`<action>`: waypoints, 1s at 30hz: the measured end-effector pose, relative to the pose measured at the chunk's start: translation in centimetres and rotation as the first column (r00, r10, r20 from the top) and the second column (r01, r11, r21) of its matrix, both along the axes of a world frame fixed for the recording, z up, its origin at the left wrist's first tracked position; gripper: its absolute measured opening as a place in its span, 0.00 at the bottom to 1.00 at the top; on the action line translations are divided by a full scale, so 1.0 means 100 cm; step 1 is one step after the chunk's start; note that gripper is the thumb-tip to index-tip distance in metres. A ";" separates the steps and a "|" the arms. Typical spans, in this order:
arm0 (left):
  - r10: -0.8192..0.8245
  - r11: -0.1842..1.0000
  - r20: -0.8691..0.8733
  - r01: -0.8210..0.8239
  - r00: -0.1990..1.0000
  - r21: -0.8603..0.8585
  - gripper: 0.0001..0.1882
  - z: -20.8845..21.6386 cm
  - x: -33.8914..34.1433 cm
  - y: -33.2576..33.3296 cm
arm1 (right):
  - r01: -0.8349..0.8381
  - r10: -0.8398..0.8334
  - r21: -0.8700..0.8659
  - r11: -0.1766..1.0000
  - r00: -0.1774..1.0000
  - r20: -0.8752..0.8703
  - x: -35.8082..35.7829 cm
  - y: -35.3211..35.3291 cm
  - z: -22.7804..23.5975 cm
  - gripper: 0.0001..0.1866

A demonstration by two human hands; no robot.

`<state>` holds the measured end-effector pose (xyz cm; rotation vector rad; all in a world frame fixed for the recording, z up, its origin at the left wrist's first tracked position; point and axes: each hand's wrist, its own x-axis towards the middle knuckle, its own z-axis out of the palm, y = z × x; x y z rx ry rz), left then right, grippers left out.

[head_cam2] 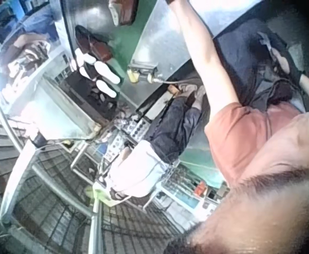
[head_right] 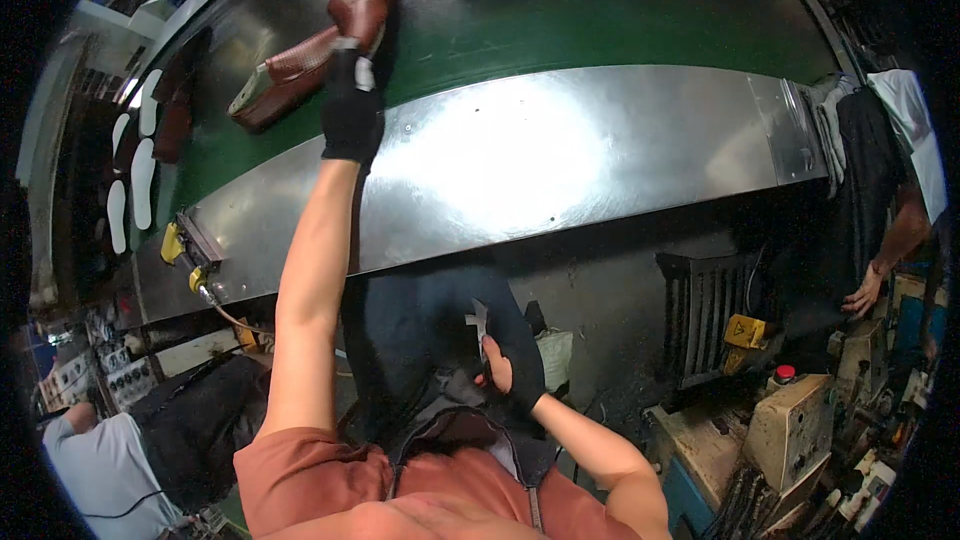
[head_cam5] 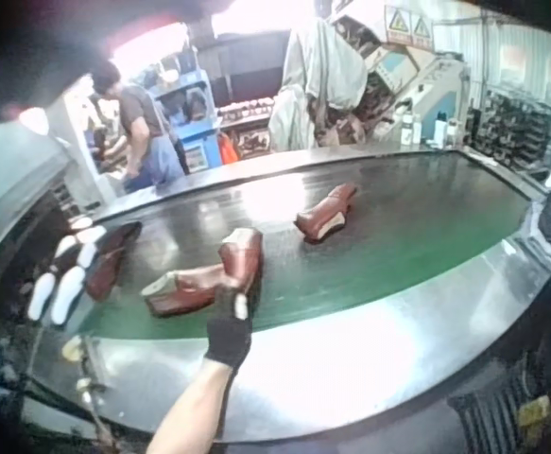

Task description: The person uses a pair of pliers to trim excess white material from the sole of a brown shoe. They repeatedly pick up shoes from a nearby surface, hold them on their lap, and scrape the edges of the soles before placing them back down.

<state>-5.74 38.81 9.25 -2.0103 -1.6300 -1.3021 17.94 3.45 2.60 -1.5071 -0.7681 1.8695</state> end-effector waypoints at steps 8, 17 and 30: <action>0.279 0.846 0.148 -0.170 0.949 -0.506 0.42 0.007 0.008 0.063 | -0.151 0.144 -0.097 0.984 0.987 -0.075 0.003 0.005 -0.036 0.26; 0.124 0.578 0.753 0.570 0.646 -0.584 0.29 0.062 0.023 0.098 | -0.096 0.093 -0.089 0.991 0.995 -0.039 0.000 -0.003 -0.033 0.24; 0.216 0.576 0.972 0.792 0.090 -0.202 0.26 0.015 -0.036 -0.345 | -0.195 0.200 -0.058 0.979 0.973 0.117 0.017 -0.055 0.017 0.36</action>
